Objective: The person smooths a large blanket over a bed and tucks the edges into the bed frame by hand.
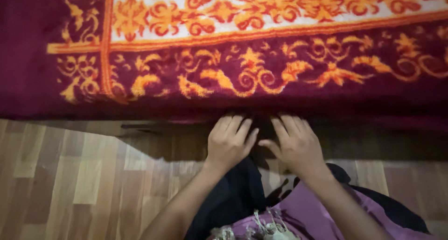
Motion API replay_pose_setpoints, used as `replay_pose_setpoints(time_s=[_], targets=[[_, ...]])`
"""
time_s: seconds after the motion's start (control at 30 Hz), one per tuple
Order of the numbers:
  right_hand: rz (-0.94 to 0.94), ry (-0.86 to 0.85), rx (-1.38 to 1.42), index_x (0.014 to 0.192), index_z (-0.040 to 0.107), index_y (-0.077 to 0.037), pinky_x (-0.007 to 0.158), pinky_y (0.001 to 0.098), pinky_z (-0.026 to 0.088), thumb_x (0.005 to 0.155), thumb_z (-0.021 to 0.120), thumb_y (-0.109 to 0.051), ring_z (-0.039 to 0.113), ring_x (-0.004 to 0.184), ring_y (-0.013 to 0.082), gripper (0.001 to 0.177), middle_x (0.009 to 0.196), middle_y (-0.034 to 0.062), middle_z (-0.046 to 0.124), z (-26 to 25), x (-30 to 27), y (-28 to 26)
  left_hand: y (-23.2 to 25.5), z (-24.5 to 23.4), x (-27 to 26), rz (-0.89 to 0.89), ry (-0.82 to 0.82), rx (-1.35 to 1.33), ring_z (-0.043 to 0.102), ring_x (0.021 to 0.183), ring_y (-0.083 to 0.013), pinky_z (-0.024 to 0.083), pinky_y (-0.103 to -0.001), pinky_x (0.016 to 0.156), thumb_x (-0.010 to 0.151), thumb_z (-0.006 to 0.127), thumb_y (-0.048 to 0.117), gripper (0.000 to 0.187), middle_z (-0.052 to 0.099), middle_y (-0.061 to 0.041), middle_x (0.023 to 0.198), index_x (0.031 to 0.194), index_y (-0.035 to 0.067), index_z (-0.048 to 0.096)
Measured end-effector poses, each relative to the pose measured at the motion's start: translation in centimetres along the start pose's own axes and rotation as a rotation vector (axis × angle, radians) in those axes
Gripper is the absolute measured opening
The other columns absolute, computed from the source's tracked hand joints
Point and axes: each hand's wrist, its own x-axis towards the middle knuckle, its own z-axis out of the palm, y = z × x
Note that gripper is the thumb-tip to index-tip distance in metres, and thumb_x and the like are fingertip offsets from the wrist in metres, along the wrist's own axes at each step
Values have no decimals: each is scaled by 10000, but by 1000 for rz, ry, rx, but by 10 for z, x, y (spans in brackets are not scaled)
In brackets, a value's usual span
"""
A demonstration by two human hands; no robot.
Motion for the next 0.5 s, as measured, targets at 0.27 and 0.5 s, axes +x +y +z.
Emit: replay_pose_setpoints(time_s=[0.27, 0.5], targets=[[77, -103, -124, 1145, 717, -16, 757, 412, 533, 778, 806, -389, 684, 866, 276, 531, 1065, 136, 725, 26, -2, 7, -5, 26, -3, -48, -116, 91, 654, 1008, -315, 546, -424, 908, 845, 775, 324, 411, 676, -137, 1127, 1158, 65, 714], [-77, 196, -60, 1120, 714, -26, 815, 392, 556, 924, 814, -201, 683, 918, 295, 281, 1010, 124, 676, -1, 1, -10, -31, -21, -31, -119, 94, -34, 666, 1117, -305, 543, -442, 1010, 926, 777, 172, 255, 684, -90, 1167, 1164, 99, 720]])
